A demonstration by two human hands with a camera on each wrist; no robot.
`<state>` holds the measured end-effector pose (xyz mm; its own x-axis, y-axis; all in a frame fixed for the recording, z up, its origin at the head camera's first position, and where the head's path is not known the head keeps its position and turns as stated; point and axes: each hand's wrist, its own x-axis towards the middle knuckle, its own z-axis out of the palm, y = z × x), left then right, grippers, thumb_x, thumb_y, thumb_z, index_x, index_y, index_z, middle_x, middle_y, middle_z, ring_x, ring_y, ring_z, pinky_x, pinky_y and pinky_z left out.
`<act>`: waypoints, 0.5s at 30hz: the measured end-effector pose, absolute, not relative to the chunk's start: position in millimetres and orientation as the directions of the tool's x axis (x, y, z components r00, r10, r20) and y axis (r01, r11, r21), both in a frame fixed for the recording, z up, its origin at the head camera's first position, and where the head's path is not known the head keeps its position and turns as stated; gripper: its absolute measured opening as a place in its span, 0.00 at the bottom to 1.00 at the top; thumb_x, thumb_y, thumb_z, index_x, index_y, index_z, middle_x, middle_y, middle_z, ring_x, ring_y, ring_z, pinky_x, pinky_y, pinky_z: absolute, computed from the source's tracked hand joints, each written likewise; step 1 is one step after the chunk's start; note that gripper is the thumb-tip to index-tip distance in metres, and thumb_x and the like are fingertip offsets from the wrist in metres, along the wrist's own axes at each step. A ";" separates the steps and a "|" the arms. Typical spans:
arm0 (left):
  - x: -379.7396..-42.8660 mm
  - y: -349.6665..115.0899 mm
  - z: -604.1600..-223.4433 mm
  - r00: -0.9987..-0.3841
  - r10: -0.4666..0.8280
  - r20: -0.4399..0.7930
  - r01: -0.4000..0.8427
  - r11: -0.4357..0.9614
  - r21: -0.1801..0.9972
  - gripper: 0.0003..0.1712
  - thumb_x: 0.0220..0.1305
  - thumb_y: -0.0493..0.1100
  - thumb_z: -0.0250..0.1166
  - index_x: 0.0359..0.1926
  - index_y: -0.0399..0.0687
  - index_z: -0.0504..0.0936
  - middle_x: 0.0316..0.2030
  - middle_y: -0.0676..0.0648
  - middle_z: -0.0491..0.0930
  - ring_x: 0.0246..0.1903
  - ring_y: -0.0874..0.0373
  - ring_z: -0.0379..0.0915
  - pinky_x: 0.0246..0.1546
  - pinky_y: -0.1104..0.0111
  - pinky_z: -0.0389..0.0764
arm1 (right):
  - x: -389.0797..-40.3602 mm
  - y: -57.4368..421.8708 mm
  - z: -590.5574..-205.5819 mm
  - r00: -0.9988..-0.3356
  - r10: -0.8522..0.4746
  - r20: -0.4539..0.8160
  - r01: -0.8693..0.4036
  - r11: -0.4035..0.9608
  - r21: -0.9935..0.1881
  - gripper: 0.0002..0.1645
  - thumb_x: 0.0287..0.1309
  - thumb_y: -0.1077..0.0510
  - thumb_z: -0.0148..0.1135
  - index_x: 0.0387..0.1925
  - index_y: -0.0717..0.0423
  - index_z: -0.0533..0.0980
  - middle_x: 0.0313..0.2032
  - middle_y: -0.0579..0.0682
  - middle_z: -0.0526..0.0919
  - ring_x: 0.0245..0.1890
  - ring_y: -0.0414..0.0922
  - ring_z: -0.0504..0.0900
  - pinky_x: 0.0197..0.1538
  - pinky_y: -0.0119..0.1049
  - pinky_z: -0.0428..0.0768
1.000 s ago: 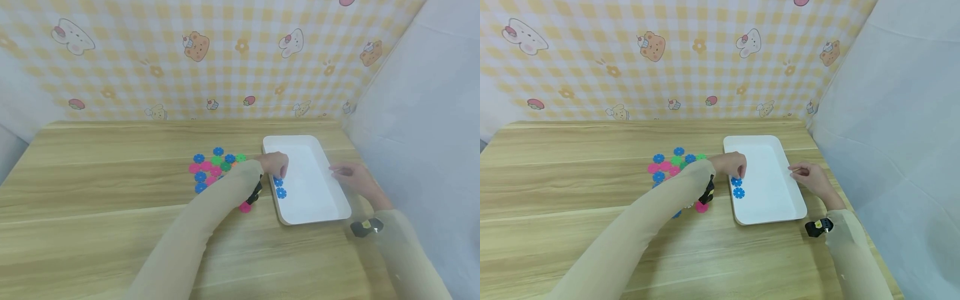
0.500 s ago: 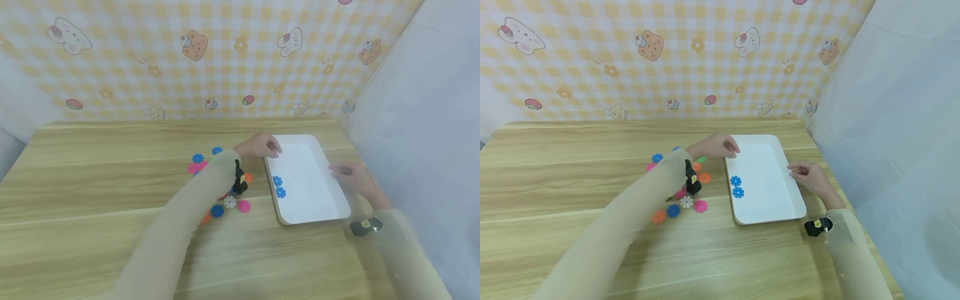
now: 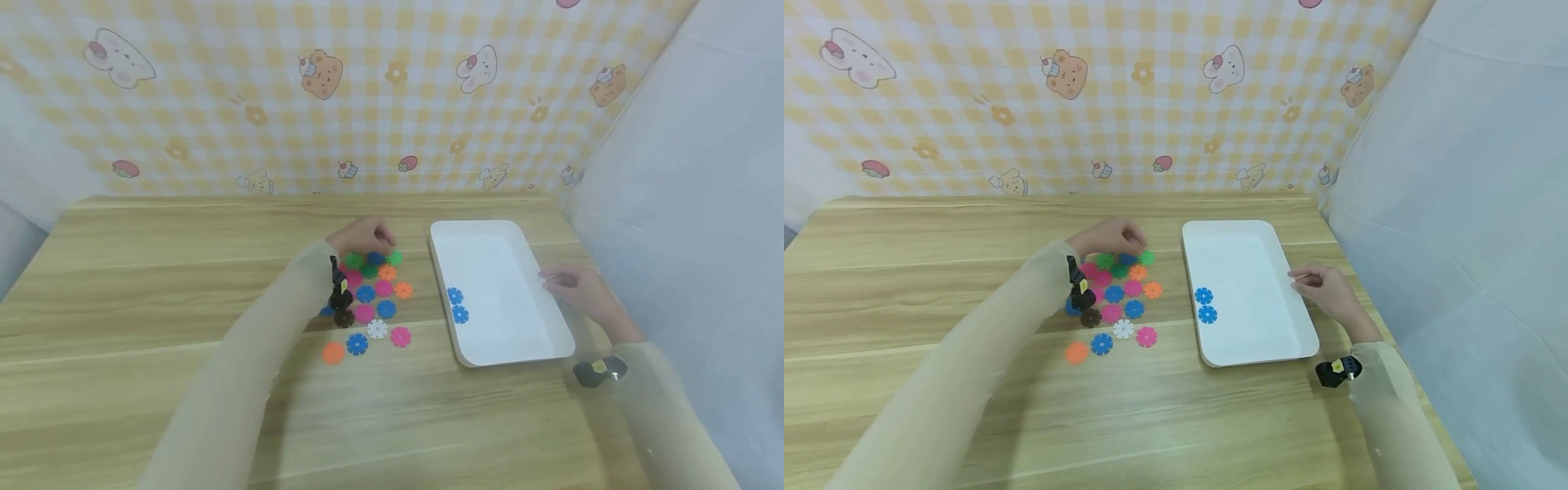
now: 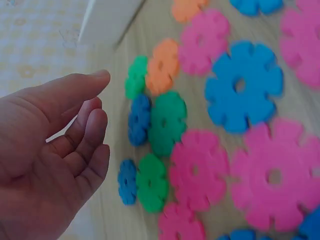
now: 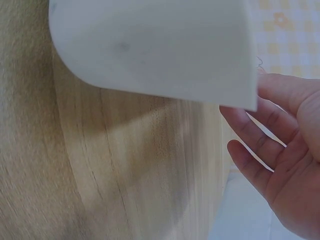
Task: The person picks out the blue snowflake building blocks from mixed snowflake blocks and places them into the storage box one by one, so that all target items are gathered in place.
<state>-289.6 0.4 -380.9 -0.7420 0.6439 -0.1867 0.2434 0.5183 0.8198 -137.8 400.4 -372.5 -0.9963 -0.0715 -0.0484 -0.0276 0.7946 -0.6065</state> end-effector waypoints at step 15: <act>-280.3 -14.9 -379.1 -0.761 0.588 -0.275 0.233 0.643 0.730 0.17 0.52 0.32 0.67 0.45 0.33 0.78 0.34 0.43 0.72 0.33 0.55 0.65 0.35 0.68 0.71 | -137.0 398.9 -370.4 -0.997 -0.050 -0.058 -0.006 0.804 -0.594 0.18 0.59 0.58 0.58 0.50 0.63 0.75 0.40 0.64 0.81 0.43 0.59 0.79 0.39 0.25 0.73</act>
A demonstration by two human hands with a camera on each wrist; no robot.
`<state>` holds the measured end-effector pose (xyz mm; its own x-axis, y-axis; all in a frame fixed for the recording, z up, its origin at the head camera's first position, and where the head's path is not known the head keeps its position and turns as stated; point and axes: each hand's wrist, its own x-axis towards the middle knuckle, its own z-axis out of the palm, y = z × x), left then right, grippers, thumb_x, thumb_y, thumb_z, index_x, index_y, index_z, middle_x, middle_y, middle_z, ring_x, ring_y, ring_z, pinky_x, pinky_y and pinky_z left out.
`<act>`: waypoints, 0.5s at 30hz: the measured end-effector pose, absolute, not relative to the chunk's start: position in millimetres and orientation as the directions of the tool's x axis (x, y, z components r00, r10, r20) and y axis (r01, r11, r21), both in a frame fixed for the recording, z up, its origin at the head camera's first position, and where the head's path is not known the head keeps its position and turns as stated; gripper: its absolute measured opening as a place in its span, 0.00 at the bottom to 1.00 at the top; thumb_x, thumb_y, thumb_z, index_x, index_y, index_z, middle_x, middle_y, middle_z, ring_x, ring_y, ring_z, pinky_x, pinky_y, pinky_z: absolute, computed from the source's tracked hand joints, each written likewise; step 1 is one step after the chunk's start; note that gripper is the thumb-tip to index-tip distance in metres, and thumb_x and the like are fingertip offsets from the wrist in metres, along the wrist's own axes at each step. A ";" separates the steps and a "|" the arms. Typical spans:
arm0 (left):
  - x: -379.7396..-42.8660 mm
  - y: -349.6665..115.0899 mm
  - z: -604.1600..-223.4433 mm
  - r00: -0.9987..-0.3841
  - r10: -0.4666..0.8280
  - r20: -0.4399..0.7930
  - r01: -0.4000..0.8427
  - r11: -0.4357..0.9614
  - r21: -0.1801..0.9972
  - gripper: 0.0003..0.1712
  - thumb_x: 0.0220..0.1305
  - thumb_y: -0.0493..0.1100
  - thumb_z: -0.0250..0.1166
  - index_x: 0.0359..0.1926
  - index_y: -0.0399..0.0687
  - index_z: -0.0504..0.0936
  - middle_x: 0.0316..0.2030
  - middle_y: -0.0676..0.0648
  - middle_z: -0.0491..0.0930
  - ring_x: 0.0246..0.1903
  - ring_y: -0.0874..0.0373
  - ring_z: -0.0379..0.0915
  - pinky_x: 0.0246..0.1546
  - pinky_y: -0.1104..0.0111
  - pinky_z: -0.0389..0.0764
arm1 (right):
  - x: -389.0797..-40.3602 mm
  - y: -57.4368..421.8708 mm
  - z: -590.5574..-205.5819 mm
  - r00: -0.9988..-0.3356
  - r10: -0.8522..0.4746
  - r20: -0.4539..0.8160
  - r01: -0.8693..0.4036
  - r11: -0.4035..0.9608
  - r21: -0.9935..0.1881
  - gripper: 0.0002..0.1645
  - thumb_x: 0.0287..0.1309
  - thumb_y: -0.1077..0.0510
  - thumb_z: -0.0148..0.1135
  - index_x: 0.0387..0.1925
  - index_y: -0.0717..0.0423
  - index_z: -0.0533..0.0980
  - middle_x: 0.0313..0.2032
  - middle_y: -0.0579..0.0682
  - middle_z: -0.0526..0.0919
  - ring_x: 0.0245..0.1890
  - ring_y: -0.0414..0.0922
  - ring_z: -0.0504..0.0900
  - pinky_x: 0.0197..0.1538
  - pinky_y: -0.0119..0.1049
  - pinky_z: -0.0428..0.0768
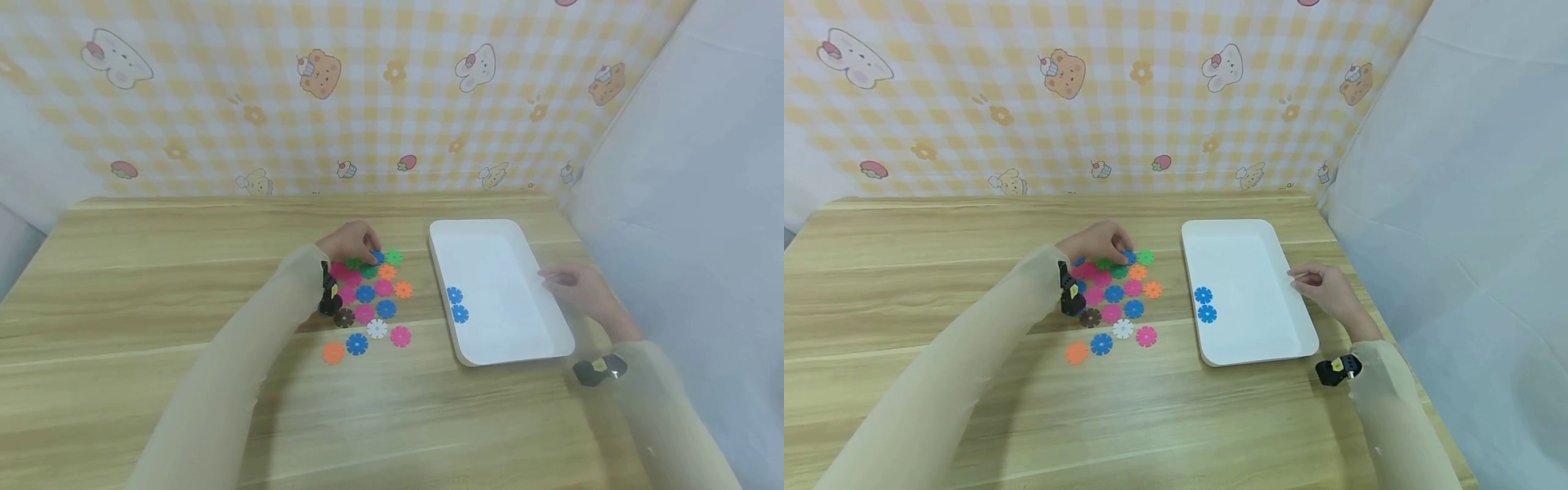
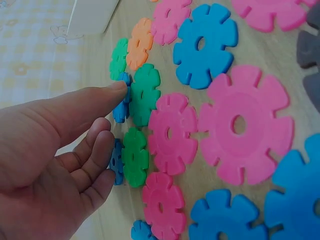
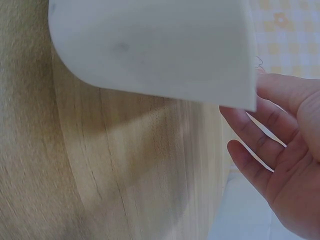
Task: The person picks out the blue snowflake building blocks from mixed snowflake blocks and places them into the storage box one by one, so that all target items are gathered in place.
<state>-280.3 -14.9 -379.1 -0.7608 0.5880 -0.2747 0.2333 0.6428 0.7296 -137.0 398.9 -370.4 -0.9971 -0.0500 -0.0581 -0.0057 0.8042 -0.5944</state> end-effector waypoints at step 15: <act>-281.6 -11.7 -380.8 -0.757 0.599 -0.260 0.240 0.625 0.743 0.17 0.50 0.30 0.67 0.43 0.31 0.76 0.35 0.42 0.71 0.34 0.54 0.65 0.38 0.67 0.72 | -136.8 398.2 -369.9 -0.997 -0.050 -0.066 0.000 0.794 -0.608 0.19 0.60 0.57 0.57 0.50 0.63 0.74 0.42 0.65 0.80 0.44 0.61 0.78 0.45 0.52 0.75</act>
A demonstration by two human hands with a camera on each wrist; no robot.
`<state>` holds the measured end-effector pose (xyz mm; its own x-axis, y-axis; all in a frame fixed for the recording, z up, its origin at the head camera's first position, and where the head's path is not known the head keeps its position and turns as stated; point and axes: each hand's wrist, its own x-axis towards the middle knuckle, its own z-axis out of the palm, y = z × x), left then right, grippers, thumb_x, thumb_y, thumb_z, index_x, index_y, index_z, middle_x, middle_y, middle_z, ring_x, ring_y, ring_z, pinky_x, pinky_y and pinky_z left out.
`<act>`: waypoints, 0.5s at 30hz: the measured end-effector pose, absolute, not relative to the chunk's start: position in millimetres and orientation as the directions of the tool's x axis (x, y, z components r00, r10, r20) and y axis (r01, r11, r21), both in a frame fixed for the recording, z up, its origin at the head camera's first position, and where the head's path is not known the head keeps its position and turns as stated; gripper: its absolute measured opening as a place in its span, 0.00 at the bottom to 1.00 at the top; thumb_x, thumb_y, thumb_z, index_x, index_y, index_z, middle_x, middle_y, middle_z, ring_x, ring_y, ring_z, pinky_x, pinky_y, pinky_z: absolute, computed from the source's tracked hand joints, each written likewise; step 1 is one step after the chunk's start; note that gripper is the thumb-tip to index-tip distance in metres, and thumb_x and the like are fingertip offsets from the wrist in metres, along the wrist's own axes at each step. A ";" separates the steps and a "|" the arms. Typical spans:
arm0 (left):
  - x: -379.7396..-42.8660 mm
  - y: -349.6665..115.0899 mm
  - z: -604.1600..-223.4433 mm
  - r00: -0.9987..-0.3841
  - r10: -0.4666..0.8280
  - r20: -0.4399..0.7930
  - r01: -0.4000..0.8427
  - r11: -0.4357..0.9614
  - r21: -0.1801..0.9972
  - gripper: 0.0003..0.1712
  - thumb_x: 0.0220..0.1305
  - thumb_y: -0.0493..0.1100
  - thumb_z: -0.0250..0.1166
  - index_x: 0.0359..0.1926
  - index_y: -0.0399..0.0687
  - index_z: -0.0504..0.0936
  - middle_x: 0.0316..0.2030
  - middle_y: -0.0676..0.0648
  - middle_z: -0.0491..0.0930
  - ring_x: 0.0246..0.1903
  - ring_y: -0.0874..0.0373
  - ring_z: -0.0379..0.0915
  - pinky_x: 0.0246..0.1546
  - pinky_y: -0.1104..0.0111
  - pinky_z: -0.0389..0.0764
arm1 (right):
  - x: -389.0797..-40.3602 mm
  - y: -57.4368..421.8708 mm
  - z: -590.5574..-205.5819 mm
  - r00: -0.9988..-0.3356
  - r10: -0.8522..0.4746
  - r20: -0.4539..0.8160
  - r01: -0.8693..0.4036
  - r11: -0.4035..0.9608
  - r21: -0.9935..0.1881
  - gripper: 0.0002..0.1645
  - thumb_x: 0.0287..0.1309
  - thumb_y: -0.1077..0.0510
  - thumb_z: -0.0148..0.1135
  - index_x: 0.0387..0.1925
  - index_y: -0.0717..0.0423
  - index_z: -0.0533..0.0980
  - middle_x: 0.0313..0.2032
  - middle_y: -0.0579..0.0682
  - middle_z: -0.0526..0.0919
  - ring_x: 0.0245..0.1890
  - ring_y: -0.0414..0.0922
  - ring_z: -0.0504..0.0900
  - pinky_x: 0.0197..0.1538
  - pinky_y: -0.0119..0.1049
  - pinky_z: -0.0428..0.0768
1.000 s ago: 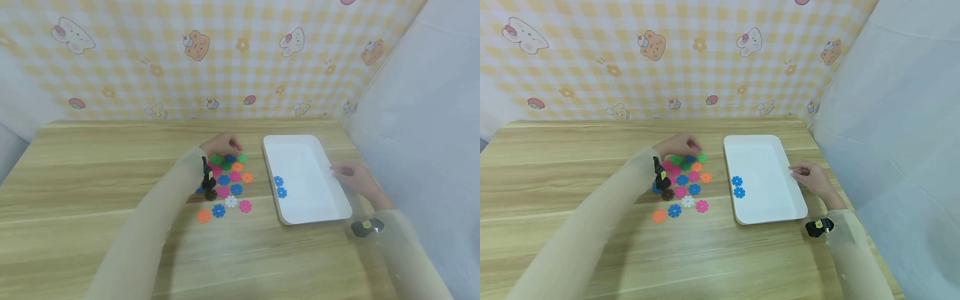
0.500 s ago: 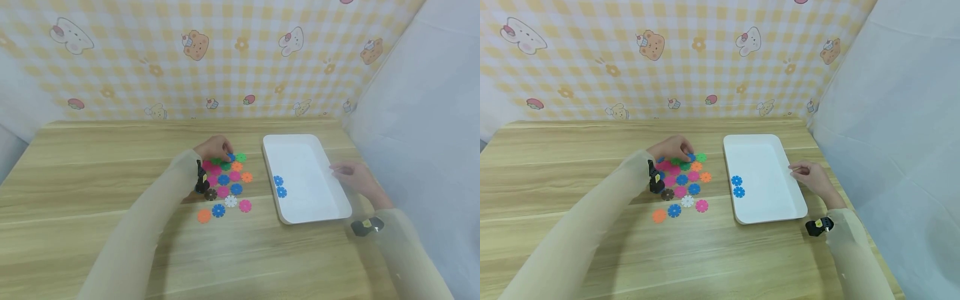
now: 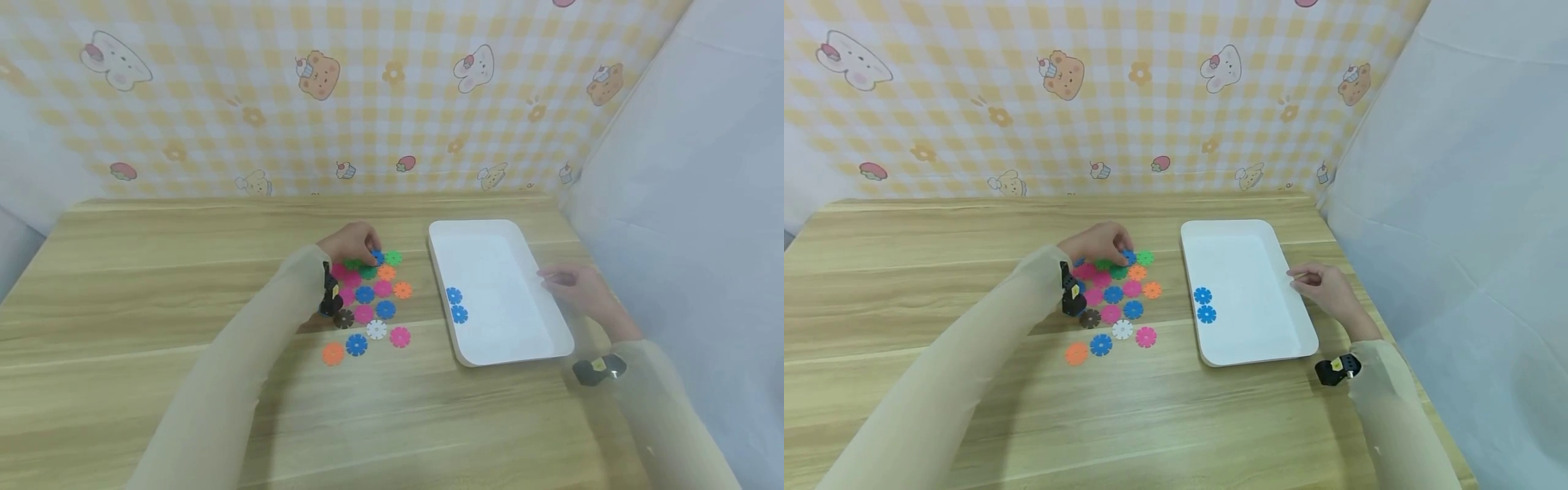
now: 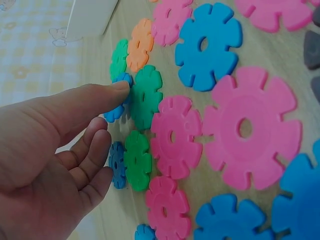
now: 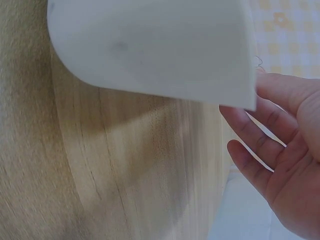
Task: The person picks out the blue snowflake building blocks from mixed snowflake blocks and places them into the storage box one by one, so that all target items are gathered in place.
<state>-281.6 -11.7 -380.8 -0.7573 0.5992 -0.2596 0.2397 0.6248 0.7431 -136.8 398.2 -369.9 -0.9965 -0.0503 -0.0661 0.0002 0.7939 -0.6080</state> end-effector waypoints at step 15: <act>-281.5 -13.8 -376.8 -0.749 0.612 -0.254 0.167 0.545 0.822 0.11 0.57 0.27 0.58 0.42 0.32 0.75 0.36 0.41 0.73 0.34 0.52 0.70 0.39 0.64 0.75 | -135.6 397.1 -367.9 -0.996 -0.046 -0.080 0.012 0.793 -0.610 0.20 0.60 0.56 0.57 0.51 0.63 0.73 0.43 0.65 0.79 0.45 0.61 0.77 0.46 0.53 0.75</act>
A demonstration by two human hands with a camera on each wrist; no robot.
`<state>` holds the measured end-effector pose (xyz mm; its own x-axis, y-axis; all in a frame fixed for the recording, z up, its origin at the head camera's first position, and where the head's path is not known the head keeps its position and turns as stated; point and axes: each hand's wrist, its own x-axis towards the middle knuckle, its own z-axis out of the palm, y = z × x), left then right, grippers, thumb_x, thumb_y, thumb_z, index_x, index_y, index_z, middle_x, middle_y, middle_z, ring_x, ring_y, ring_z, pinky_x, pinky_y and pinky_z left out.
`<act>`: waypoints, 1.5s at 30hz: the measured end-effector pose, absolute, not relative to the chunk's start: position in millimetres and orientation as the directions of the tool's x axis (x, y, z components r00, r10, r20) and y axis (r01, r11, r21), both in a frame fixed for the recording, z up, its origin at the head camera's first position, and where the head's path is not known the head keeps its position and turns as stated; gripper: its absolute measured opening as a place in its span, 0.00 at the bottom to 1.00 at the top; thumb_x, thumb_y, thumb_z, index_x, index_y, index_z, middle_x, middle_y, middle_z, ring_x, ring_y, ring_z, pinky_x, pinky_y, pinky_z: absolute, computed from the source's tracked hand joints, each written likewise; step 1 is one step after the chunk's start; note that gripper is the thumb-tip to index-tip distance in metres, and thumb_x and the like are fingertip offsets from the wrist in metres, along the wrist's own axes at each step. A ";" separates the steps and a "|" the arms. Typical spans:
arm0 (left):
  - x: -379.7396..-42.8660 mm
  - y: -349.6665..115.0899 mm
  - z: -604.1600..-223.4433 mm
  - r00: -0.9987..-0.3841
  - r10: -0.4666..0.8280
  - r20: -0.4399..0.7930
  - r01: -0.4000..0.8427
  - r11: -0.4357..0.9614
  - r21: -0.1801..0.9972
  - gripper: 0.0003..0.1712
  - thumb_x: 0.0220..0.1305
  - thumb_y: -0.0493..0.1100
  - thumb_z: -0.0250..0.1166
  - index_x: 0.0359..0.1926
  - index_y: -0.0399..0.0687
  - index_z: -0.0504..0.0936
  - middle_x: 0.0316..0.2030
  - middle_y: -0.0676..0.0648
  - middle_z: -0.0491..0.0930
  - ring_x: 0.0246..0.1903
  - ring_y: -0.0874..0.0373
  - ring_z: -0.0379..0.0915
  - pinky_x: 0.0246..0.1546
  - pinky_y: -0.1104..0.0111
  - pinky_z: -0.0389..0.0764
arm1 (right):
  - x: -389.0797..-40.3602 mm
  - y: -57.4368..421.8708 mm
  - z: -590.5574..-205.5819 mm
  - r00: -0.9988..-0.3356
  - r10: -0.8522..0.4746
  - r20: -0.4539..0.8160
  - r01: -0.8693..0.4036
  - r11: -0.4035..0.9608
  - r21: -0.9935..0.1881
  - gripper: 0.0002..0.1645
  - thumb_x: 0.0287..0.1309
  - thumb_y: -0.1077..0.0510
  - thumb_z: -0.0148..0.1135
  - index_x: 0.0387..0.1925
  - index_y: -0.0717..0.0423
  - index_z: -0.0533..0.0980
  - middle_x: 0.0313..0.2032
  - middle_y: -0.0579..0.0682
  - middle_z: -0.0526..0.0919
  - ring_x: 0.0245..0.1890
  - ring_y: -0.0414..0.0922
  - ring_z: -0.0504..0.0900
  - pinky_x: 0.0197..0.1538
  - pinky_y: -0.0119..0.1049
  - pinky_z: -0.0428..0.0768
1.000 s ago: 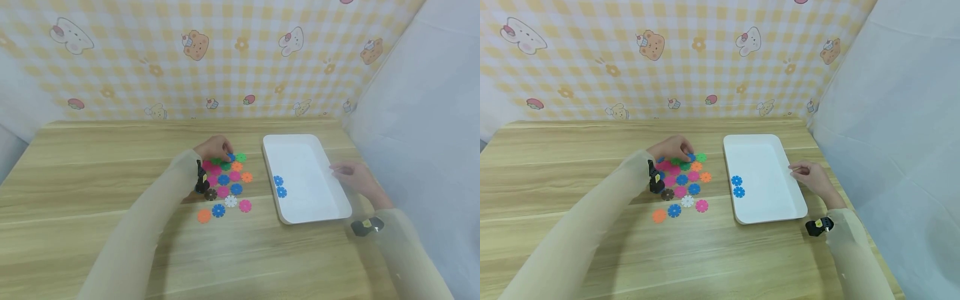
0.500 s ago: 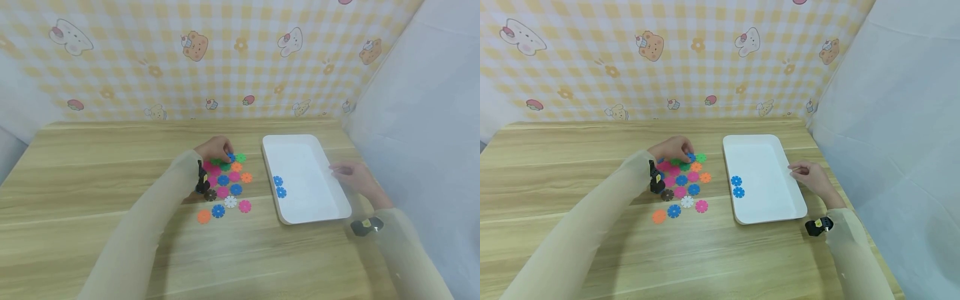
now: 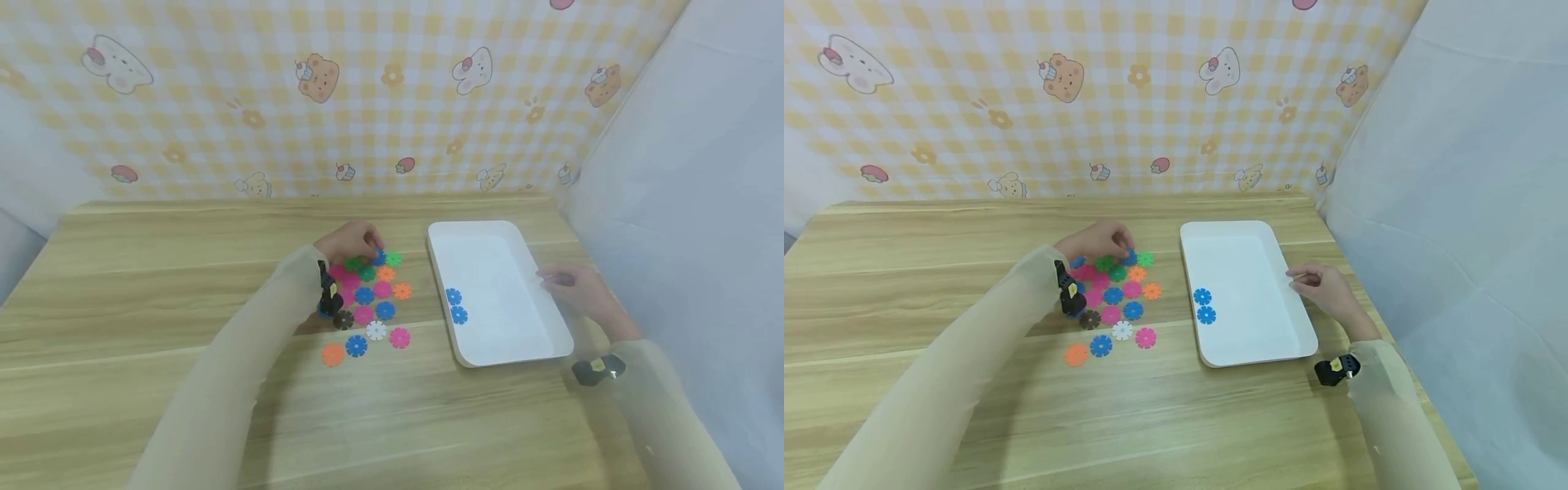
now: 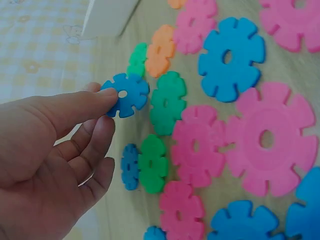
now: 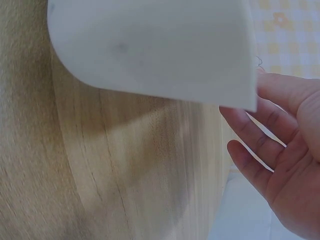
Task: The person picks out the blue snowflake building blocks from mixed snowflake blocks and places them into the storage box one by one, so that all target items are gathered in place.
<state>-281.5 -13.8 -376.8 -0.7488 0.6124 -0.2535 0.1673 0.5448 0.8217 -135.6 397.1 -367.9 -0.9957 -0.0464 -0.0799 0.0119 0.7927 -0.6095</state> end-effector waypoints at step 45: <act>-254.8 103.3 -369.7 -0.615 0.789 -0.010 0.426 0.343 0.837 0.09 0.59 0.32 0.60 0.42 0.34 0.80 0.39 0.42 0.80 0.39 0.55 0.75 0.41 0.75 0.74 | -135.3 398.3 -371.4 -0.997 -0.055 -0.051 -0.013 0.792 -0.610 0.18 0.61 0.58 0.56 0.50 0.63 0.74 0.41 0.65 0.80 0.44 0.61 0.77 0.46 0.52 0.75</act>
